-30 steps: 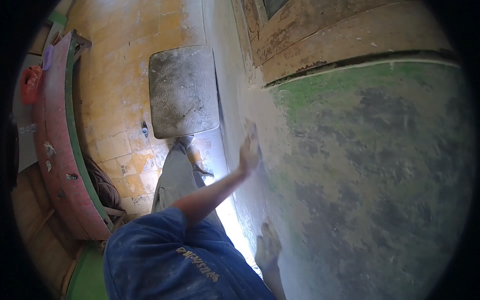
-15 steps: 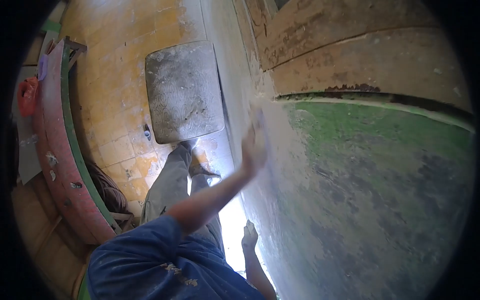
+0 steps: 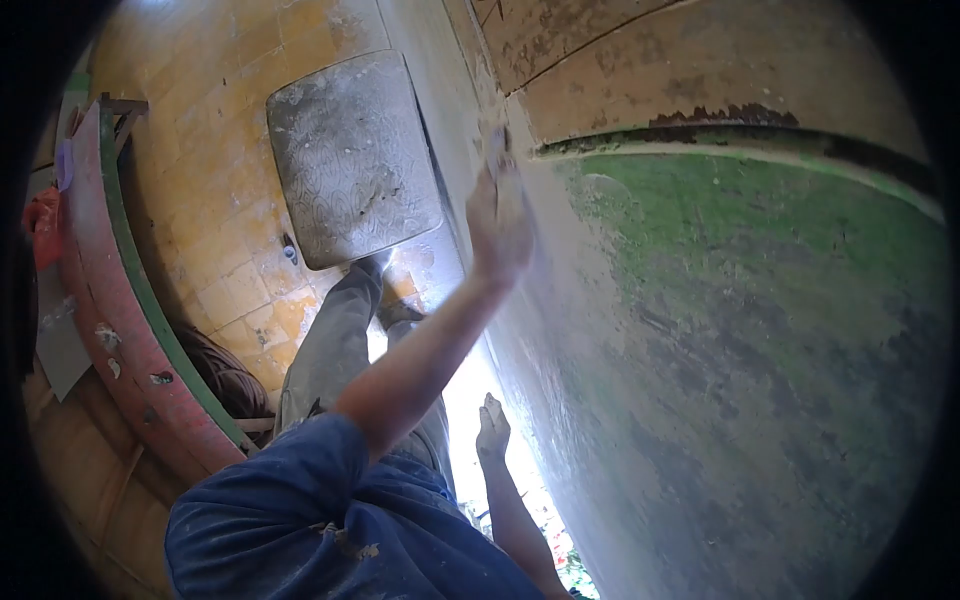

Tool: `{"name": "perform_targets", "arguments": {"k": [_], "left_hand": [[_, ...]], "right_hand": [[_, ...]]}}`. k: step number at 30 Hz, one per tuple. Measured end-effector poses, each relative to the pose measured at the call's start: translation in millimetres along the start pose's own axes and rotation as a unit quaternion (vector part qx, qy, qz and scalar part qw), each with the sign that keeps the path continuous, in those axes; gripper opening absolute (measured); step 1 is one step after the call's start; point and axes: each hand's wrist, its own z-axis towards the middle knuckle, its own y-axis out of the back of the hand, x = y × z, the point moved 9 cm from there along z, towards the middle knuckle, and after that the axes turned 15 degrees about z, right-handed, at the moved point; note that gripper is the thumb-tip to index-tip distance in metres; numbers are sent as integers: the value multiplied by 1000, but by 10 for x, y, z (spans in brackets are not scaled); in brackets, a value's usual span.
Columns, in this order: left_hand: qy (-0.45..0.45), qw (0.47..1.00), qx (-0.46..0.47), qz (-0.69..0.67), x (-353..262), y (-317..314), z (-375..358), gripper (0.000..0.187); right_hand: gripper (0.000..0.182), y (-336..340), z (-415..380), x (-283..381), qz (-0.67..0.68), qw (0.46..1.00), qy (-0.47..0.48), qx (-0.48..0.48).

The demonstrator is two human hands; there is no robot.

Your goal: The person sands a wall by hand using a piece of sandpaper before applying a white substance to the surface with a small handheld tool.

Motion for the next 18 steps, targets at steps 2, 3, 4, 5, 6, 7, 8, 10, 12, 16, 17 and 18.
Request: {"name": "perform_targets", "arguments": {"k": [2, 3, 4, 5, 6, 7, 8, 10, 12, 16, 17, 18], "left_hand": [[-91, 992, 9, 90, -269, -54, -140, 51], [-140, 981, 10, 133, -413, -90, -229, 53], [-188, 966, 10, 177, -538, -131, -337, 55], [-313, 923, 12, 225, -684, -207, -646, 56], [-300, 926, 35, 229, -555, -194, -726, 55], [-285, 928, 59, 232, -498, -187, -752, 56], [-285, 928, 62, 233, -524, -179, -644, 56], [-328, 911, 14, 249, -616, -139, -268, 54], [-327, 911, 0, 250, -776, -111, 89, 53], [-322, 917, 5, 234, -745, -193, -396, 52], [-337, 914, 48, 222, -701, -213, -660, 52], [-338, 913, 47, 223, -626, -154, -780, 52]], "right_hand": [[39, -32, -47, 16, -38, 998, 55, 9], [40, -83, -72, -28, -52, 998, 17, 31], [40, -148, -91, -56, -66, 996, -22, 53], [40, -183, -105, -30, -60, 996, -24, 54], [40, -202, -111, -25, -52, 997, -35, 53], [40, -222, -119, -11, -42, 997, -46, 50], [40, -251, -129, 52, -32, 998, -40, 46], [41, -300, -132, 227, -42, 998, -29, 44], [40, -234, -56, 171, -17, 1000, 15, 20], [38, -213, -49, 146, 46, 999, 4, 1], [41, -256, -73, 112, 33, 998, -57, 23], [41, -210, -38, 12, -24, 998, -51, 33]]}}
